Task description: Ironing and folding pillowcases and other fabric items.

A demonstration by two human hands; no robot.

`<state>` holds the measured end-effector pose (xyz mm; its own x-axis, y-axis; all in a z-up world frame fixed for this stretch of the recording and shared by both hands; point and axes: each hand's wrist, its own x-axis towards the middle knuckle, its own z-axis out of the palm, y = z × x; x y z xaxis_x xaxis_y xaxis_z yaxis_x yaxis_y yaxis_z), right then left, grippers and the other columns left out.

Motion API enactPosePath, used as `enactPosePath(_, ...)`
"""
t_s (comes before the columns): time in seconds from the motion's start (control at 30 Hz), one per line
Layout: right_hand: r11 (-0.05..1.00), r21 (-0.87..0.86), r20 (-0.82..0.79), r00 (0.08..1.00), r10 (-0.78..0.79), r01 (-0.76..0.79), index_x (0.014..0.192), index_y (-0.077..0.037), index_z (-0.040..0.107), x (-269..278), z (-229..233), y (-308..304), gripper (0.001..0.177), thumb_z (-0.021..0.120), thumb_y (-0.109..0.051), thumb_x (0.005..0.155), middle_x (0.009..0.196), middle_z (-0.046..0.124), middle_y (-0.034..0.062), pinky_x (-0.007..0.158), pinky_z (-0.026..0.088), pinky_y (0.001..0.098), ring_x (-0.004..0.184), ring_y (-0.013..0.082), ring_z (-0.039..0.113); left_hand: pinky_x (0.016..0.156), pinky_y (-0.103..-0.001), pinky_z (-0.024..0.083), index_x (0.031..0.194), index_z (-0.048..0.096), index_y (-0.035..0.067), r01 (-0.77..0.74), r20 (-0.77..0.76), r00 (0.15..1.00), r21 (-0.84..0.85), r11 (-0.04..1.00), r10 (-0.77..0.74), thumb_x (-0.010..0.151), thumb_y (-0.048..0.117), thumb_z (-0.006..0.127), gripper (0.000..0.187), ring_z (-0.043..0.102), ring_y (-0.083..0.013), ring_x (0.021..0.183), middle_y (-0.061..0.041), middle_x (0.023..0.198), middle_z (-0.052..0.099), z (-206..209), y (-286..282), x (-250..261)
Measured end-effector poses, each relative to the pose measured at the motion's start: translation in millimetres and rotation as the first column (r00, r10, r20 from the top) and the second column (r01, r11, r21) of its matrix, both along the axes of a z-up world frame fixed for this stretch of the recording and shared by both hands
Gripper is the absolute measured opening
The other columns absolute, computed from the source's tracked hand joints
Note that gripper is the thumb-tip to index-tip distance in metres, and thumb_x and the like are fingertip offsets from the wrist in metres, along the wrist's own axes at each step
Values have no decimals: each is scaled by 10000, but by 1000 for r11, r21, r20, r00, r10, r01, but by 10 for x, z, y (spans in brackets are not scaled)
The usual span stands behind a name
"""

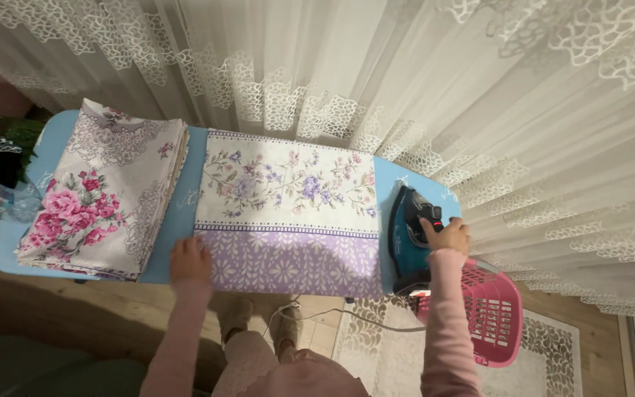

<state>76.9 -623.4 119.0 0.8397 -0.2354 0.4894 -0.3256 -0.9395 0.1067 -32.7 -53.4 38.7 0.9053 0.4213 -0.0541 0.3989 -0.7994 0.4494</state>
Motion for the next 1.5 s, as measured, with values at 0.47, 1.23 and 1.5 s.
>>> enactPosePath(0.47,564,798,-405,882,241,212,1051,-1,705,-969,346,1421,654,724,-600,789,850,791,225,742,613,452,807,354,808,866,-486,532,1118,683,84,-173,-22,984,-302,938,175,976,476,637,419,674,-372,1008,-131,1098,721,-277,372,899)
enactPosePath(1.23,789,614,-527,750,399,12,1203,33,601,1608,-307,4771,796,575,-705,904,1099,706,297,910,569,478,1055,447,691,718,-498,570,1100,634,115,16,62,998,-472,881,16,1005,374,581,281,725,-399,829,-167,941,756,-318,641,673)
enactPosePath(1.5,784,621,-641,573,510,-4,1315,31,447,-444,-320,4406,783,543,-661,960,799,724,220,568,600,428,657,355,719,702,-541,543,1181,624,154,-31,74,995,-426,904,69,1051,325,539,231,699,-454,844,-214,952,741,-287,689,556)
